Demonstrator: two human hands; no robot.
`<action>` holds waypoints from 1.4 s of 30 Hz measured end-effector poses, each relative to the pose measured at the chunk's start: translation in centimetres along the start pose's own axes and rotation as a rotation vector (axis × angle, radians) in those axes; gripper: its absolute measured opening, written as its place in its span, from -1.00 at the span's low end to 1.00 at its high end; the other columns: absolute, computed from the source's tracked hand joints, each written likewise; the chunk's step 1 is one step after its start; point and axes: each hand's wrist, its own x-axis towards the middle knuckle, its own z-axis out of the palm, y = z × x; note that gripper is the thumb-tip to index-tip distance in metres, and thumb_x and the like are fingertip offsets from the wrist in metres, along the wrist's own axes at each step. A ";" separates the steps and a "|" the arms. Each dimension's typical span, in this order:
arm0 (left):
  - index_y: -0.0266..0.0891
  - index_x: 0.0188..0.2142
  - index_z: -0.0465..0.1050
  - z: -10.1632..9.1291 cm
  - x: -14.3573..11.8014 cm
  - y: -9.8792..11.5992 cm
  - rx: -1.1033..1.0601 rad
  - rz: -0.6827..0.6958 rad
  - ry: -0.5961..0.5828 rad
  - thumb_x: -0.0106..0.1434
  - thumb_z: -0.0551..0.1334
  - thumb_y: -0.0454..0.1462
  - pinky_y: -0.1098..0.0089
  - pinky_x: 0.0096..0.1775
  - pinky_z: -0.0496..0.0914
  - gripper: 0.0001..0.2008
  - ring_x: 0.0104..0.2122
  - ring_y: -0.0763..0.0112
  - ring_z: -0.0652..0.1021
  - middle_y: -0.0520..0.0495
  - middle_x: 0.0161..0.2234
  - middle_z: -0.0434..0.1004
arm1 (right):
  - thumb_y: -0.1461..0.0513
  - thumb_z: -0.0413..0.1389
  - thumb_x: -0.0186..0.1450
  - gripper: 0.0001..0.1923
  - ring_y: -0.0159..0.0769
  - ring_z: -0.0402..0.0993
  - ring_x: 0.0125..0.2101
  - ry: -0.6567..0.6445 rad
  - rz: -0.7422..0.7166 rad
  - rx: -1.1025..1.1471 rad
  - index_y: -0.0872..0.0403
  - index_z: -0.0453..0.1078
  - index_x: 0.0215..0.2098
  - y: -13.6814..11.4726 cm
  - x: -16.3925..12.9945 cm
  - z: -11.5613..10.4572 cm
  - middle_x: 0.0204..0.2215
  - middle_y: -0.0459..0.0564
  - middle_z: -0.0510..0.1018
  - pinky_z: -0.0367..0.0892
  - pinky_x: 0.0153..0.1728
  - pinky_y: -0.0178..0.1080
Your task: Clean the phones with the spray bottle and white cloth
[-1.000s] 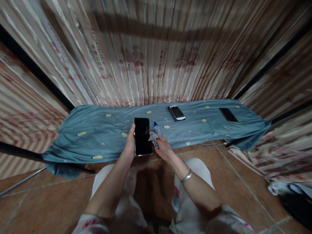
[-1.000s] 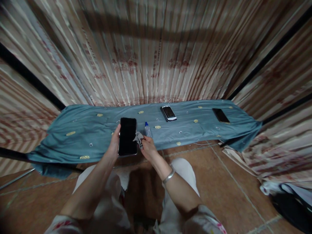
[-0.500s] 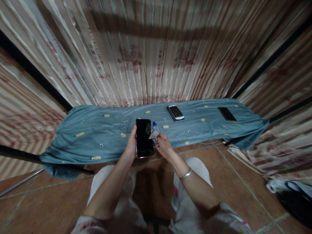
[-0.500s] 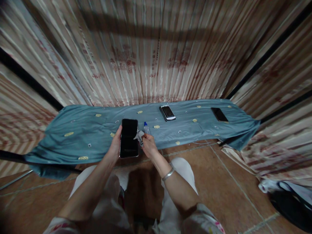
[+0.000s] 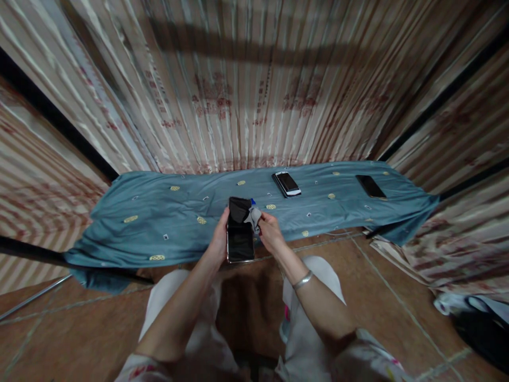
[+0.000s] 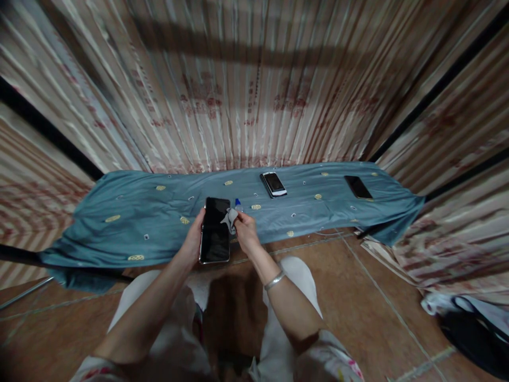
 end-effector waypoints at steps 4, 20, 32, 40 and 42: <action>-0.38 -0.13 0.58 0.6 -0.2 -0.7 0.039 -0.048 0.066 0.41 0.02 0.07 0.30 -0.51 0.53 -0.42 -0.61 0.25 0.60 -0.18 -0.51 0.64 | 0.00 0.38 -0.07 -0.58 -0.46 0.31 -0.65 0.050 0.021 -0.052 0.07 0.53 -0.34 -0.4 0.5 -0.7 -0.63 -0.21 0.49 0.16 -0.68 -0.41; -0.44 -0.02 0.53 0.9 0.1 -1.8 0.140 -0.050 0.028 0.46 -0.08 0.04 0.36 -0.45 0.55 -0.37 -0.44 0.22 0.68 -0.28 -0.37 0.68 | 0.26 0.01 0.29 -0.67 -0.19 0.59 -0.10 -0.023 -0.562 -0.822 0.02 0.60 -0.14 -1.2 1.3 -3.9 -0.11 0.03 0.68 0.46 0.00 -0.16; -0.41 -0.14 0.57 0.6 0.1 -2.1 0.228 -0.022 0.007 0.46 -0.05 -0.01 0.35 -0.45 0.54 -0.44 -0.50 0.24 0.66 -0.29 -0.37 0.68 | 0.24 -0.05 0.42 -0.63 -0.19 0.53 0.07 -0.107 -0.686 -1.033 0.04 0.55 0.02 -1.9 0.5 -4.2 0.02 0.10 0.62 0.38 0.16 -0.12; -0.33 -0.07 0.59 -0.4 0.8 -3.5 0.203 -0.023 -0.023 0.38 0.04 0.12 0.36 -0.43 0.53 -0.40 -0.45 0.22 0.67 -0.25 -0.39 0.69 | 0.25 -0.07 0.44 -0.60 -0.20 0.40 0.22 -0.158 -0.700 -1.039 0.01 0.46 0.15 -2.2 -0.5 -3.2 0.20 0.09 0.48 0.29 0.27 -0.10; -0.30 -0.07 0.60 -0.5 1.1 -3.7 0.199 -0.015 -0.018 0.39 -0.01 0.15 0.37 -0.42 0.52 -0.36 -0.43 0.22 0.67 -0.23 -0.42 0.68 | 0.26 -0.07 0.44 -0.57 -0.18 0.31 0.29 -0.127 -0.723 -1.040 0.05 0.39 0.22 -2.2 -0.8 -2.9 0.33 0.12 0.31 0.24 0.30 -0.09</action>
